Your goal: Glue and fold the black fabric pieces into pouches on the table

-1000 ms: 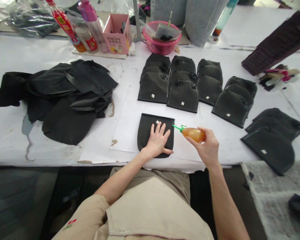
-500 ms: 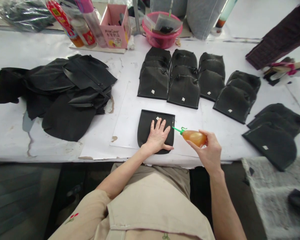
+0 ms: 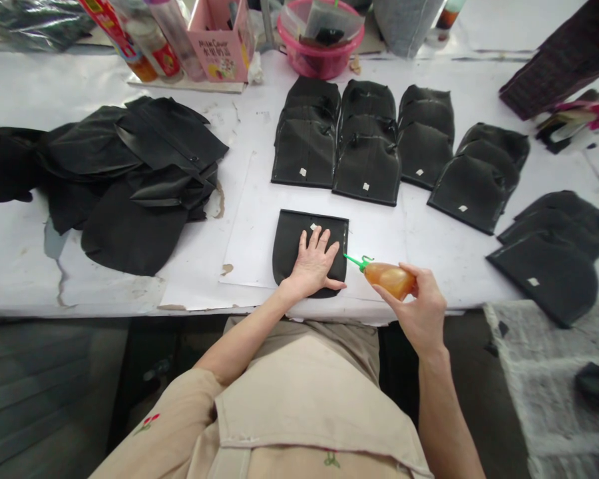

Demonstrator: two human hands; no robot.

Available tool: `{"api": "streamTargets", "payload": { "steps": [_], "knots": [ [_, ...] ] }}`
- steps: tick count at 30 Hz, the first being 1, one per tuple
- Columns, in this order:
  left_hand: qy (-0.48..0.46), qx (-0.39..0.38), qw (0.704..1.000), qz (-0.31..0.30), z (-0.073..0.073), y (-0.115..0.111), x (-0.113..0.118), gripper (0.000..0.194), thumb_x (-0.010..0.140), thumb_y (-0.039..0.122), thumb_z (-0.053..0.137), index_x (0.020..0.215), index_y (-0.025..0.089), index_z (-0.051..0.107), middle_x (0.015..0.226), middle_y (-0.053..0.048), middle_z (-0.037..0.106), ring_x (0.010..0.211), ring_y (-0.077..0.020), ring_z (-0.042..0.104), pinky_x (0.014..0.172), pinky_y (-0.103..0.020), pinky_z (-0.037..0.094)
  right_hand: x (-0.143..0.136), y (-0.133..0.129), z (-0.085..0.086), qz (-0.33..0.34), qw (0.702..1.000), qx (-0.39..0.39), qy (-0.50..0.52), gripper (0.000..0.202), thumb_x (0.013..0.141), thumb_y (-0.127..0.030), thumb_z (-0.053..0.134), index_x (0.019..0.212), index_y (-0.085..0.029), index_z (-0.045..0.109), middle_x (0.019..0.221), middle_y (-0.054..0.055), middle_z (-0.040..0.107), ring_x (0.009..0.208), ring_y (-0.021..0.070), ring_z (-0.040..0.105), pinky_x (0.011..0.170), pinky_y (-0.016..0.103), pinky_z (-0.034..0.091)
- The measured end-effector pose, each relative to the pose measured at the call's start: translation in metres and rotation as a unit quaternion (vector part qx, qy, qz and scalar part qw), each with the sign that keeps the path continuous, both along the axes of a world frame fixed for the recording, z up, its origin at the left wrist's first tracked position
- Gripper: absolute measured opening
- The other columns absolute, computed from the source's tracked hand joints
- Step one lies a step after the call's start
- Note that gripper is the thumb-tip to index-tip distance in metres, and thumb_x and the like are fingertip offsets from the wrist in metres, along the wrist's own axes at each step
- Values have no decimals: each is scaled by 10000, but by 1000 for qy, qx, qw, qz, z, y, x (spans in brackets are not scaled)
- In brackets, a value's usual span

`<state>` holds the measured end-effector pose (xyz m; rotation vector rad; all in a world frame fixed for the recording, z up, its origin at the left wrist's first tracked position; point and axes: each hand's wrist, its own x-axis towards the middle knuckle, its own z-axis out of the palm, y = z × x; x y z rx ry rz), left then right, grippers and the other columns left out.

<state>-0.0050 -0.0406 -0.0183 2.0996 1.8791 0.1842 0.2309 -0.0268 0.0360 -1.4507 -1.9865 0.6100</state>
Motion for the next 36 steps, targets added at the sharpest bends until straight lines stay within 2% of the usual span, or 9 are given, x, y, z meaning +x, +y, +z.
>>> {"api": "streamTargets", "payload": {
  "steps": [7, 12, 19, 31, 36],
  "knots": [
    [-7, 0, 1000, 1, -1, -1, 0, 1028, 644, 707, 805, 1440, 117, 529, 1606, -265, 346, 1526, -455, 220, 1236, -656, 93, 5, -15, 4, -3, 1000, -11, -2, 542, 802, -547, 789, 1203, -227, 615, 1066, 70, 661, 967, 266, 662, 877, 436, 570],
    [-12, -22, 1000, 0, 5, 1, -1, 1054, 641, 709, 812, 1452, 106, 516, 1610, -273, 332, 1528, -462, 208, 1232, -667, 89, 8, -24, 3, -6, 1000, -2, -7, 532, 795, -518, 808, 1199, -229, 617, 1066, 65, 673, 966, 259, 667, 878, 419, 575],
    [-44, -69, 994, -73, 18, -5, -23, 1047, 621, 625, 876, 1475, 150, 500, 1622, -229, 339, 1546, -406, 208, 1254, -608, 134, 7, -27, 3, -7, 1000, -6, 2, 526, 798, -517, 805, 1197, -230, 618, 1066, 66, 676, 978, 264, 672, 872, 418, 579],
    [-31, -45, 995, -78, 11, -11, -23, 1069, 611, 602, 891, 1490, 147, 488, 1625, -241, 328, 1545, -423, 197, 1247, -632, 102, 11, -42, 6, -21, 1000, -11, -13, 534, 790, -545, 801, 1191, -240, 627, 1038, 59, 677, 921, 257, 675, 791, 392, 585],
    [-25, -46, 995, -79, 11, -11, -23, 1065, 617, 601, 888, 1493, 150, 484, 1626, -234, 328, 1545, -420, 199, 1251, -620, 99, 14, -51, 6, -22, 1000, -18, -6, 528, 794, -517, 806, 1207, -244, 623, 1052, 58, 676, 963, 266, 673, 870, 429, 583]
  ]
}}
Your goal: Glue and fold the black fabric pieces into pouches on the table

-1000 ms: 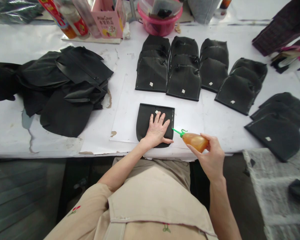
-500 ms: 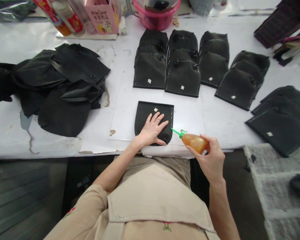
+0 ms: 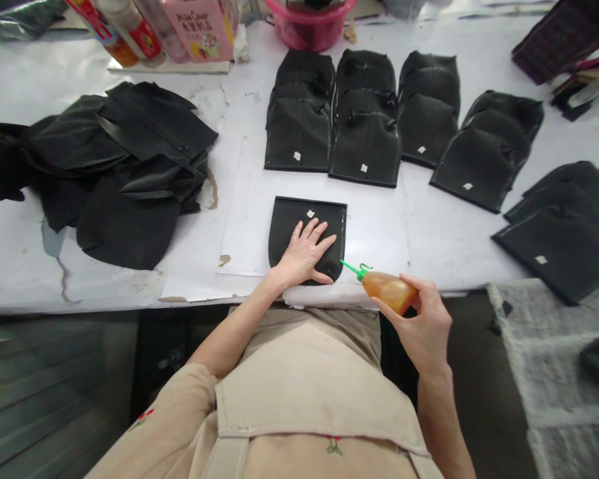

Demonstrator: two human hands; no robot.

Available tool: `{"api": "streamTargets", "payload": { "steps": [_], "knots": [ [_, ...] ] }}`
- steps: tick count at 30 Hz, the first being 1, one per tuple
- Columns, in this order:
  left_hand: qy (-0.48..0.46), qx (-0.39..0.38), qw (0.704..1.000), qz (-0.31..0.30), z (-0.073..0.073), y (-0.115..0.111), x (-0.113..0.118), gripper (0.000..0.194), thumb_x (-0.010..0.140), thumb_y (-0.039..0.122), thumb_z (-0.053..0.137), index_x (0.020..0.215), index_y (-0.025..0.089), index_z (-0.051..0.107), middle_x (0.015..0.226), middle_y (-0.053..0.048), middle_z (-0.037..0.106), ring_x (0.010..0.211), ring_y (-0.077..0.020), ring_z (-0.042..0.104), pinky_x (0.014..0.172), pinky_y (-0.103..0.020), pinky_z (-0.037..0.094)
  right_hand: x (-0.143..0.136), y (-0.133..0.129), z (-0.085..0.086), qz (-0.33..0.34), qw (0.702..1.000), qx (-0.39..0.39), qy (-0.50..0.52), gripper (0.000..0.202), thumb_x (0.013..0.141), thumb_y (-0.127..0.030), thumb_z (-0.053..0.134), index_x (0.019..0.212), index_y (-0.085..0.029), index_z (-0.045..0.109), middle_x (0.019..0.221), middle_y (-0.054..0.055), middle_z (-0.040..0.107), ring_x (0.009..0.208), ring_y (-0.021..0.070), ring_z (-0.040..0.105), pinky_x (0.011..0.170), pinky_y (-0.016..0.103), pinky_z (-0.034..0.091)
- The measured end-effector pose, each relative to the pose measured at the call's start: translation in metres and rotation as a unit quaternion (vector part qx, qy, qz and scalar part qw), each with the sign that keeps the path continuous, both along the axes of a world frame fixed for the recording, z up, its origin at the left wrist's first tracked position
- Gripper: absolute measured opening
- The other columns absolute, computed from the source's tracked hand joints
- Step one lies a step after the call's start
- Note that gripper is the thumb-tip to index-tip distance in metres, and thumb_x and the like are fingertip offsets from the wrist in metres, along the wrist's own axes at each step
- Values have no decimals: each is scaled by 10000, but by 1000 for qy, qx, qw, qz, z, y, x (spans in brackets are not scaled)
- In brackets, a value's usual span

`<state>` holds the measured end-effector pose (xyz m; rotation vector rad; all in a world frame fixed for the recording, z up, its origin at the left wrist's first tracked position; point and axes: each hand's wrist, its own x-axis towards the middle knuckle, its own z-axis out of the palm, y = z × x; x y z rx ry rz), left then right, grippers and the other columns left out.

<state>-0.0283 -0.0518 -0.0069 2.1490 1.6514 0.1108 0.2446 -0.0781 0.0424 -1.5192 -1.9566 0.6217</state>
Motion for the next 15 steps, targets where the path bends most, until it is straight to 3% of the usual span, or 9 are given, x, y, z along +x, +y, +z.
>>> {"api": "streamTargets", "payload": {
  "steps": [15],
  "knots": [
    [3, -5, 1000, 2, 4, 1, 1, 1060, 618, 593, 895, 1490, 145, 491, 1629, -237, 324, 1543, -423, 206, 1251, -623, 110, 5, -23, -1, -13, 999, -36, 32, 521, 779, -489, 825, 1190, -243, 621, 1066, 67, 668, 982, 277, 669, 881, 449, 589]
  ]
}}
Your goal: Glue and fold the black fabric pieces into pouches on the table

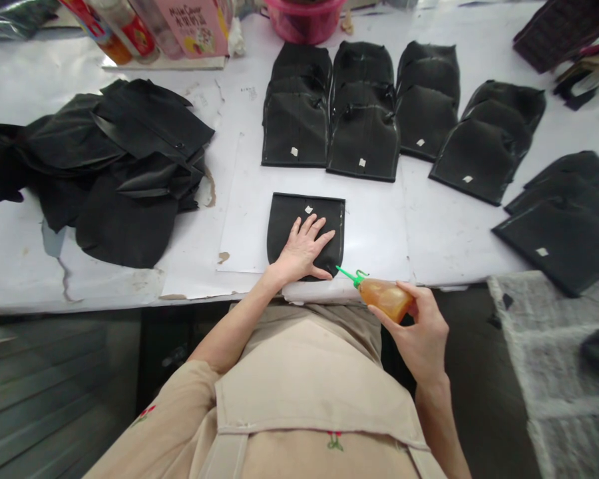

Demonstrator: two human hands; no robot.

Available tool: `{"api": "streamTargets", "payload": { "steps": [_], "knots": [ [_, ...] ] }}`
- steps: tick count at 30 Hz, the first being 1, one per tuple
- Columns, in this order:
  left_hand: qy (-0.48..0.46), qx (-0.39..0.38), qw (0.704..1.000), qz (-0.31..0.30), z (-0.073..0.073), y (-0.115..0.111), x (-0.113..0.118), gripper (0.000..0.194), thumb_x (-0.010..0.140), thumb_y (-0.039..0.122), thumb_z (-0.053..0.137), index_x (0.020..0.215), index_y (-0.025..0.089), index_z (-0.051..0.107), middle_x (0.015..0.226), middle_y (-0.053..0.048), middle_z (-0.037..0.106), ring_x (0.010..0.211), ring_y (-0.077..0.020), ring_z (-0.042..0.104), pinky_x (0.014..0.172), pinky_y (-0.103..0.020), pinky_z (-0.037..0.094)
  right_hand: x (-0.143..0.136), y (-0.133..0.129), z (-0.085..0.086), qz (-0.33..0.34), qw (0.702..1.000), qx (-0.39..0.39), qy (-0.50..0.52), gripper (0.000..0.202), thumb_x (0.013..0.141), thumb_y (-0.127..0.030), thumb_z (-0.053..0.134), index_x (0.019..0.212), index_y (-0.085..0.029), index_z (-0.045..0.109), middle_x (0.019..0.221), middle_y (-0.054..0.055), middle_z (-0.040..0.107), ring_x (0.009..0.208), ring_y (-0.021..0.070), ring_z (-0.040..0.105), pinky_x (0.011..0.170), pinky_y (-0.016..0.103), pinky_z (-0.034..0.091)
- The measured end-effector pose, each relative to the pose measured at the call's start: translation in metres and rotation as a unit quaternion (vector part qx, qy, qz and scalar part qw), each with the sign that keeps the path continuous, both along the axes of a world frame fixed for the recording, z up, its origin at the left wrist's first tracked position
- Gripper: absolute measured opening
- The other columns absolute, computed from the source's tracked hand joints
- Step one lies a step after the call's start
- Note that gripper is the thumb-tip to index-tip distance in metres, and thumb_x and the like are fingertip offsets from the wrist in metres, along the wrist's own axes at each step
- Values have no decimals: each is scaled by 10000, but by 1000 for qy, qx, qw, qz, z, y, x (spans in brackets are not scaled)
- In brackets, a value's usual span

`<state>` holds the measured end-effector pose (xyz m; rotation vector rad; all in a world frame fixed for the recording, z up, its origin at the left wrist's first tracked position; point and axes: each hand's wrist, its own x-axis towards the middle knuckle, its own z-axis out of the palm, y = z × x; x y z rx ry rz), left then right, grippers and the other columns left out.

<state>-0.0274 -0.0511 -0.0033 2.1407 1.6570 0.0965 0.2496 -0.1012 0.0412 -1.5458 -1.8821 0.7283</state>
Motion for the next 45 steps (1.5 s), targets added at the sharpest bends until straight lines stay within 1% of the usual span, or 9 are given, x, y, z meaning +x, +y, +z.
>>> {"api": "streamTargets", "payload": {
  "steps": [5, 8, 15, 18, 21, 29, 38, 42, 45],
  "knots": [
    [0, 1, 1000, 1, -1, 0, 0, 1059, 622, 596, 891, 1492, 150, 486, 1629, -231, 327, 1545, -418, 204, 1252, -618, 109, 1, -4, 0, 10, 1000, -12, 5, 525, 774, -462, 839, 1198, -250, 614, 1064, 53, 657, 975, 264, 661, 907, 449, 576],
    [0, 2, 1000, 0, -2, 0, 0, 1054, 623, 596, 890, 1490, 152, 487, 1628, -228, 331, 1547, -415, 201, 1254, -612, 107, 2, -5, 1, 13, 1000, -23, 8, 524, 775, -472, 835, 1197, -254, 614, 1063, 53, 658, 970, 265, 662, 914, 454, 574],
    [-10, 6, 1000, 1, -5, 0, -1, 1054, 618, 590, 895, 1484, 145, 493, 1628, -235, 324, 1548, -421, 190, 1255, -618, 95, -1, 0, -3, -8, 1000, -22, 15, 552, 760, -516, 835, 1188, -234, 629, 1065, 71, 669, 964, 265, 668, 782, 396, 594],
    [-18, 9, 1000, 1, -6, 0, -1, 1058, 610, 577, 905, 1481, 136, 495, 1624, -242, 329, 1543, -430, 200, 1252, -627, 97, -4, 2, -7, -10, 999, -19, 24, 551, 753, -509, 842, 1179, -228, 633, 1073, 71, 674, 971, 265, 673, 799, 399, 592],
    [-22, 12, 1000, 1, -6, 0, -2, 1060, 603, 574, 910, 1477, 137, 501, 1620, -247, 335, 1539, -434, 211, 1247, -634, 108, -3, 3, -8, 6, 999, -37, 34, 547, 754, -488, 849, 1183, -231, 629, 1079, 64, 671, 971, 256, 671, 824, 399, 586],
    [-30, 19, 999, 3, -8, -1, -2, 1051, 599, 562, 917, 1472, 146, 506, 1616, -249, 342, 1538, -434, 215, 1243, -639, 114, 11, 4, -3, 17, 995, -87, 50, 529, 749, -498, 850, 1162, -245, 636, 1099, 56, 670, 981, 247, 675, 795, 371, 599],
    [-19, 21, 1000, -1, -8, -1, -2, 1063, 595, 581, 913, 1475, 147, 504, 1610, -244, 353, 1535, -435, 222, 1240, -641, 128, 8, 6, -14, -42, 997, -26, 59, 579, 717, -484, 877, 1177, -217, 649, 1082, 66, 669, 937, 238, 677, 797, 375, 612],
    [-19, 28, 999, -3, -10, -1, -2, 1066, 598, 588, 909, 1478, 146, 500, 1617, -246, 339, 1536, -435, 220, 1240, -644, 123, 3, 9, -20, -62, 996, -25, 58, 599, 710, -500, 876, 1182, -209, 650, 1099, 78, 676, 947, 249, 680, 807, 394, 610],
    [-21, 29, 999, -2, -10, -1, -2, 1060, 599, 581, 911, 1476, 150, 501, 1613, -243, 348, 1535, -430, 224, 1240, -642, 124, 3, 8, -21, -65, 995, -34, 62, 598, 705, -489, 883, 1181, -210, 653, 1106, 78, 676, 950, 250, 680, 809, 394, 608]
  ]
}}
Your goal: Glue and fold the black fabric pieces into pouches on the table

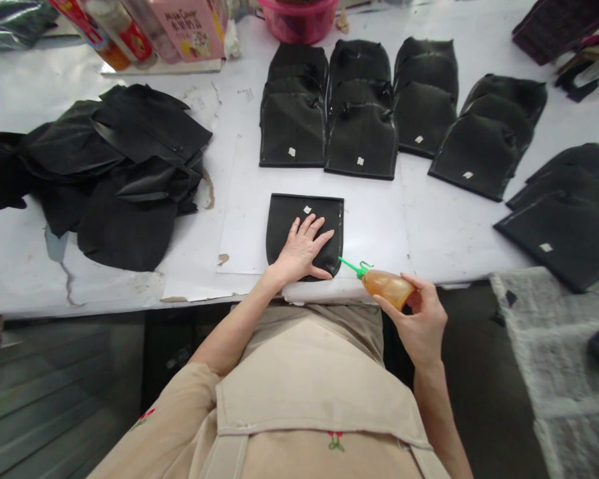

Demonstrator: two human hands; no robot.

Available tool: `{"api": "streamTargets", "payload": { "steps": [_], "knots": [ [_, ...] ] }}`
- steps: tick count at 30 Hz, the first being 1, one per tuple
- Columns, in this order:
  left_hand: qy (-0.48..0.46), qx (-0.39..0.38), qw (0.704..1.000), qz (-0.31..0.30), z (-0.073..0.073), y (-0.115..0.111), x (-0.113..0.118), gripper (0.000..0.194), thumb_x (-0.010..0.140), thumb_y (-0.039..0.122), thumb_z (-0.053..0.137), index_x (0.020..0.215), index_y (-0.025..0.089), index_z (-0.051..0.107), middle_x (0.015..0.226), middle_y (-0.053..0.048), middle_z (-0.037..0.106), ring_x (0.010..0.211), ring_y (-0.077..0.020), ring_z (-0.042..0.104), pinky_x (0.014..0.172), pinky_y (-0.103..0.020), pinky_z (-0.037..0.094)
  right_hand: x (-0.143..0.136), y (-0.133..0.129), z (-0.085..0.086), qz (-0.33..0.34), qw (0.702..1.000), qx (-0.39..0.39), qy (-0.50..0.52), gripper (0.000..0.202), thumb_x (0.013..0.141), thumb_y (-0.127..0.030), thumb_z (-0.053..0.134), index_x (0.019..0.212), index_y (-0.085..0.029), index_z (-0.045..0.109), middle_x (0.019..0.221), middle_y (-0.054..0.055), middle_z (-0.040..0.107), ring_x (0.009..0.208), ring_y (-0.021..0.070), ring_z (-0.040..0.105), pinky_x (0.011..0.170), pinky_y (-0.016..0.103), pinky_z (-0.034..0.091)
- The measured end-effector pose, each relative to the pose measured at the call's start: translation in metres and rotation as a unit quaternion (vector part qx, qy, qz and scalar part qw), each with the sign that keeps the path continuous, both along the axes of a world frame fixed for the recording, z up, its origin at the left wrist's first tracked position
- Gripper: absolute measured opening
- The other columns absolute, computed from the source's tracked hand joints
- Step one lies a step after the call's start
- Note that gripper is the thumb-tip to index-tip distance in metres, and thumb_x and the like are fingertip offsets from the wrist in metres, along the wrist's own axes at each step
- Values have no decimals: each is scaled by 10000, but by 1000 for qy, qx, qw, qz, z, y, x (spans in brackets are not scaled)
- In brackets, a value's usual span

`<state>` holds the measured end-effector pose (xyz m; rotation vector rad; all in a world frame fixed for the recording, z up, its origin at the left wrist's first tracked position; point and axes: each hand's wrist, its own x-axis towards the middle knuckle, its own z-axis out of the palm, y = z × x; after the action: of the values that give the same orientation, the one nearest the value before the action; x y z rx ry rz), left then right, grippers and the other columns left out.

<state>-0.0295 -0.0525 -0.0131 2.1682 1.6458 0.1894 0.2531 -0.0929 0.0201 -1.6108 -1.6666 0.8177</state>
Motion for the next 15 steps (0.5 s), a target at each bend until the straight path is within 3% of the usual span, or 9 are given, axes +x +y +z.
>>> {"api": "streamTargets", "payload": {
  "steps": [7, 11, 15],
  "knots": [
    [4, -10, 1000, 4, 2, 1, 0, 1063, 595, 588, 910, 1476, 155, 502, 1610, -239, 354, 1537, -429, 222, 1243, -638, 123, 9, -7, 8, -3, 992, -97, 77, 594, 653, -440, 919, 1148, -233, 664, 1103, 62, 684, 931, 240, 697, 825, 394, 611],
    [16, -23, 999, 21, 5, 5, 9, 1058, 609, 602, 899, 1479, 152, 498, 1613, -239, 347, 1537, -430, 220, 1247, -632, 121, 7, -7, 6, -62, 972, -138, 180, 619, 614, -396, 939, 1137, -224, 656, 1056, 52, 715, 906, 241, 724, 830, 403, 613],
    [33, -38, 994, 94, 16, 5, 20, 1028, 673, 591, 865, 1495, 123, 463, 1610, -257, 333, 1538, -429, 220, 1255, -601, 157, 4, -3, 4, -133, 958, -116, 225, 583, 608, -372, 935, 1098, -209, 666, 1057, 45, 719, 932, 238, 727, 857, 412, 610]
  ]
}}
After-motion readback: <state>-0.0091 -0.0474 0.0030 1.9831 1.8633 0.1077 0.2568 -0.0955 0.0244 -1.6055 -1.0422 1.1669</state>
